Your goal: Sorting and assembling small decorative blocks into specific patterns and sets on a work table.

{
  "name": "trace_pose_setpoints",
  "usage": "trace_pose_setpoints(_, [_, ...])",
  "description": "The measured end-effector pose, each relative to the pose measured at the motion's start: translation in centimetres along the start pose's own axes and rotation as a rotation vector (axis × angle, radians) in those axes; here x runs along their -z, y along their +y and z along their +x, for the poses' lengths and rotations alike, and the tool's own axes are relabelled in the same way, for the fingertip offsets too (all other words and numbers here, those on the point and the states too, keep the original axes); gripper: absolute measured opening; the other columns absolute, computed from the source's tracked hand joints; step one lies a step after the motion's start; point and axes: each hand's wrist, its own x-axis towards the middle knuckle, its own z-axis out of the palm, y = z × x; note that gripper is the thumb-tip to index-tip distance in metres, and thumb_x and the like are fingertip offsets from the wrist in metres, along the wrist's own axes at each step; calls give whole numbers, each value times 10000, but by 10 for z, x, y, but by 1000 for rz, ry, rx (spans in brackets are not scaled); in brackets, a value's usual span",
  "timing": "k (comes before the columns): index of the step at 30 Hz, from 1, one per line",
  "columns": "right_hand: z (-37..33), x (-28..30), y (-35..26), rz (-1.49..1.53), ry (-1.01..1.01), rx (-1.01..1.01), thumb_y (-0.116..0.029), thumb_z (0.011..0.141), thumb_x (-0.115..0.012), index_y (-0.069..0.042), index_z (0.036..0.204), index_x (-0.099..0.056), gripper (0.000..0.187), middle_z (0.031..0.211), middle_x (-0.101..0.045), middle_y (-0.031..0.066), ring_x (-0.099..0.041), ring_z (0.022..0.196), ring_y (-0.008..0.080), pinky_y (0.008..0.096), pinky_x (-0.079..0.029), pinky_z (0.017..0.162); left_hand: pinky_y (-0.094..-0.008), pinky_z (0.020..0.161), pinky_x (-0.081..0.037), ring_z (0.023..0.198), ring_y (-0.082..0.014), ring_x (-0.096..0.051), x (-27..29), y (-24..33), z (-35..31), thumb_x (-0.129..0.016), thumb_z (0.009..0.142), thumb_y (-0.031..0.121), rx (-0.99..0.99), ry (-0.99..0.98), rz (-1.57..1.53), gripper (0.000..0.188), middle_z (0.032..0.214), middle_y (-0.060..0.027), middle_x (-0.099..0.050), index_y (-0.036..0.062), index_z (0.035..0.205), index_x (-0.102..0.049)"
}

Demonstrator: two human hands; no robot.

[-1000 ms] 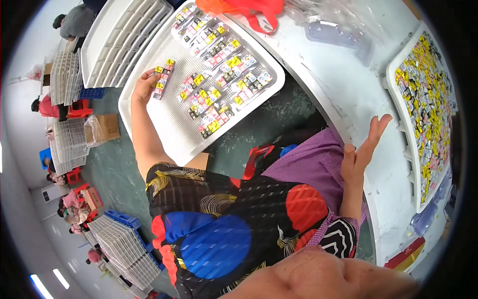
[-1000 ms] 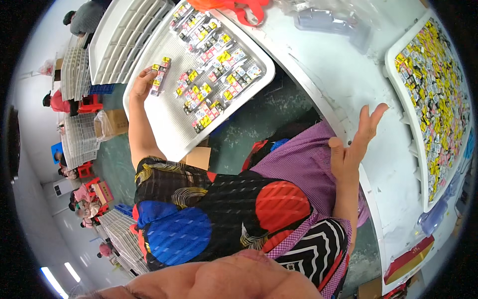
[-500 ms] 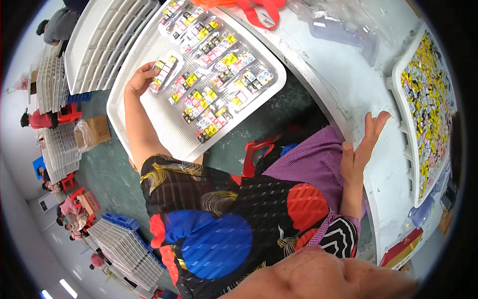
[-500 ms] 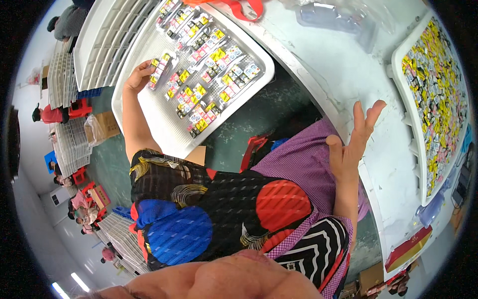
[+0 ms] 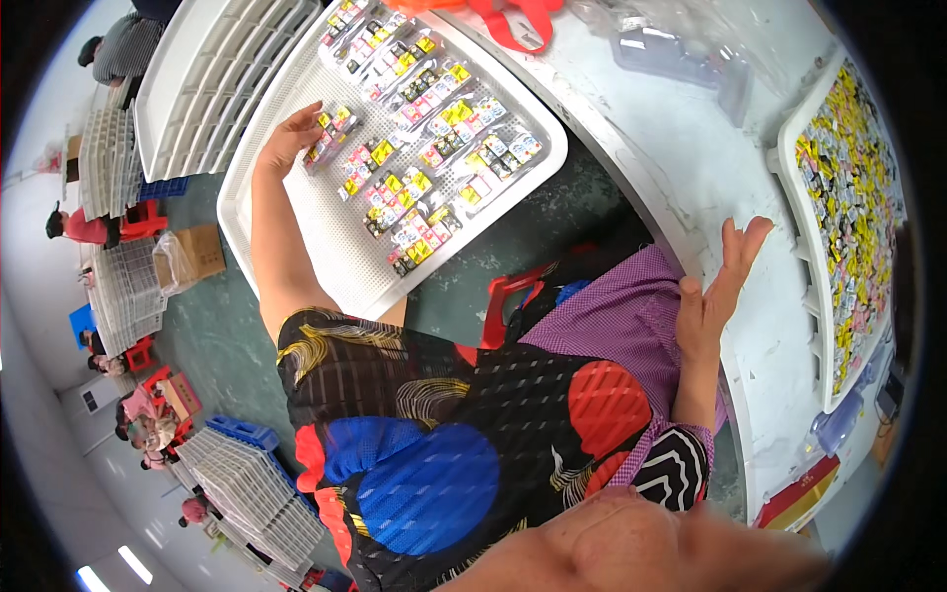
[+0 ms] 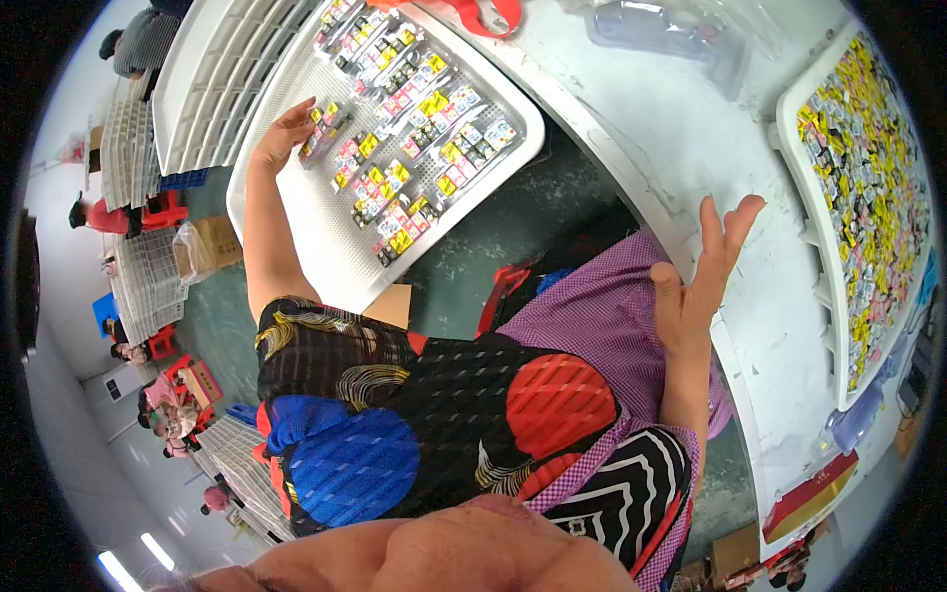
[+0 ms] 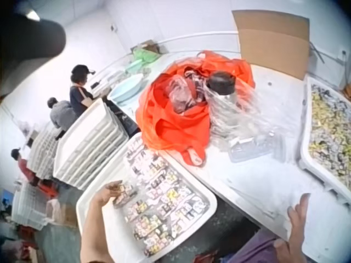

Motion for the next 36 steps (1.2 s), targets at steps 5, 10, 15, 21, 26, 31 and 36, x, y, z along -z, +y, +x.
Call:
trace_pose_setpoints(5, [-4,5,3,29,23,-3,-609,894,-464,-20,1414,-366,792,1543,-67,271,-116,1438,388,496,-179,1128,-311,942,-403,1108,-150,-523,-23,14,-8,-608,863,73,50,41,25,593,1363,-26,-507,121,1424,-422])
trace_pose_setpoints(10, [-6,8,5,45,18,-8,-606,897,-462,-17,1408,-378,784,1542,-68,272,-123,1438,384,483,-175,1132,-327,884,-421,1014,-120,-519,-29,16,-13,-585,888,97,27,75,78,559,1373,7,-498,147,1423,-429])
trace_pose_setpoints(15, [-7,9,7,50,19,-10,-611,895,-459,-12,1404,-385,789,1541,-74,273,-130,1437,383,477,-176,1132,-273,997,-389,1148,-174,-527,-40,26,-21,-585,855,24,60,116,24,563,1355,-76,-519,77,1398,-449])
trace_pose_setpoints(21, [-7,15,12,25,46,7,-572,941,-420,-14,1421,-359,739,1554,-101,230,-132,1441,360,458,-125,1147,-299,1000,-384,1159,-174,-523,-48,40,-28,-636,843,60,-53,331,97,558,1336,-76,-536,69,1377,-474])
trace_pose_setpoints(26, [-11,18,32,-30,38,-144,-296,956,-481,-16,1418,-366,552,1553,-147,212,-166,1439,337,418,-136,1151,-305,991,-406,1145,-171,-539,-82,88,-26,-622,892,74,-524,417,-182,419,1250,-87,-587,28,1299,-532])
trace_pose_setpoints(31, [-12,14,32,33,95,-196,-198,945,-481,-17,1416,-363,518,1543,-189,214,-183,1434,336,403,-151,1148,-282,904,-465,1024,-147,-591,-227,191,-56,-633,887,89,-746,29,102,335,1133,-70,-637,44,1216,-589])
trace_pose_setpoints(36, [-14,15,29,16,36,-202,-180,926,-521,-20,1402,-376,523,1534,-207,222,-262,1397,356,402,-210,1123,-352,847,-481,945,-271,-606,-356,228,-34,-716,822,185,-1238,-99,501,376,1077,-117,-654,57,1164,-626])
